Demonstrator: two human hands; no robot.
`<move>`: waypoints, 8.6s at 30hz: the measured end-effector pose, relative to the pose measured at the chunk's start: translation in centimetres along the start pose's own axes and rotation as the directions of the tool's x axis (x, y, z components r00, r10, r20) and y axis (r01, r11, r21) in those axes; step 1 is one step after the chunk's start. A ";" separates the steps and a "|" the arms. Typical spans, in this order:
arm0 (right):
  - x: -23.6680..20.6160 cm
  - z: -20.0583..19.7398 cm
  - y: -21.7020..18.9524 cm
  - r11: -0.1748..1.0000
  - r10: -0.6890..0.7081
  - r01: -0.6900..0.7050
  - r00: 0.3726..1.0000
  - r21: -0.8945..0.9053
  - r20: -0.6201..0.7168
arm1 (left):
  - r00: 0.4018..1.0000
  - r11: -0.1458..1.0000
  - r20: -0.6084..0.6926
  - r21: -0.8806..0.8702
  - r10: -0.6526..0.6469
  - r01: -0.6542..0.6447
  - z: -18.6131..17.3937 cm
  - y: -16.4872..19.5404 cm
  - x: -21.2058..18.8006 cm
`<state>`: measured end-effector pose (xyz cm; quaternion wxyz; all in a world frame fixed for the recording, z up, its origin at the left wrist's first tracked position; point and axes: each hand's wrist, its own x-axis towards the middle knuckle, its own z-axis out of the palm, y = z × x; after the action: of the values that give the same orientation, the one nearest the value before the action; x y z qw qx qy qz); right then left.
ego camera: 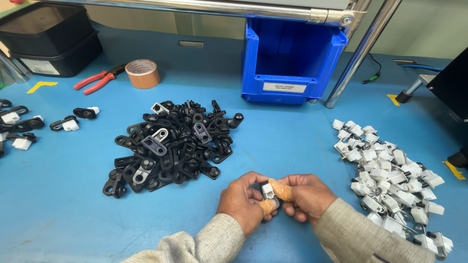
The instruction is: The person picks a black plastic bracket from a pile on the workbench, inserts a white plastic-wrapped metal fitting into it, presses the parts together by hand, and places the assembled unit onto a growing pile of finished assemblies, repeating the cycle.
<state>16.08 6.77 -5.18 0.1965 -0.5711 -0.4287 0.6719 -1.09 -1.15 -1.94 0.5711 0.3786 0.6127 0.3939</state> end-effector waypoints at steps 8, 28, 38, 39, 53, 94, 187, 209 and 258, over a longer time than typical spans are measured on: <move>-3.2 4.5 1.9 0.968 -0.247 0.208 0.871 -0.137 -0.425 | 0.994 0.999 -0.104 0.043 0.011 -0.007 0.8 -0.4 0.3; -3.6 3.9 2.0 0.978 -0.108 0.165 0.927 0.131 -0.359 | 0.988 0.976 -0.157 -0.218 -0.015 -0.020 1.1 -0.3 -0.6; -5.3 4.2 1.5 0.976 -0.182 0.206 0.948 0.069 -0.262 | 0.968 0.994 -0.236 -0.089 -0.081 0.062 1.3 0.9 -1.1; -5.2 4.3 1.6 0.973 -0.202 0.223 0.944 0.054 -0.261 | 0.968 0.995 -0.241 -0.086 -0.075 0.056 1.4 0.8 -1.2; -4.8 2.3 -1.1 0.830 -0.356 0.246 0.924 -0.501 -0.138 | 0.964 0.977 0.181 -0.059 -0.193 0.207 -1.5 0.0 0.9; -2.6 2.3 0.2 0.988 -0.119 0.139 0.963 0.064 -0.243 | 0.979 0.900 0.121 -0.388 -0.165 0.200 -0.6 -1.7 0.9; -2.8 3.8 -1.2 0.982 -0.185 0.136 0.788 -0.128 -0.587 | 0.993 0.966 -0.031 0.234 -0.110 0.114 1.8 2.5 -1.1; -0.2 3.3 -0.7 0.952 -0.108 0.230 0.869 0.202 -0.483 | 0.983 0.959 -0.035 -0.231 -0.179 0.166 1.8 0.2 1.2; -2.8 1.3 -0.4 0.953 -0.241 0.268 0.953 0.143 -0.184 | 0.980 0.944 -0.050 0.283 0.192 -0.170 0.1 0.5 0.1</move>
<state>15.58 4.42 -3.21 0.3632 -0.5460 -0.4238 0.6248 -1.01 -0.80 -1.54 0.4498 0.4939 0.6460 0.3694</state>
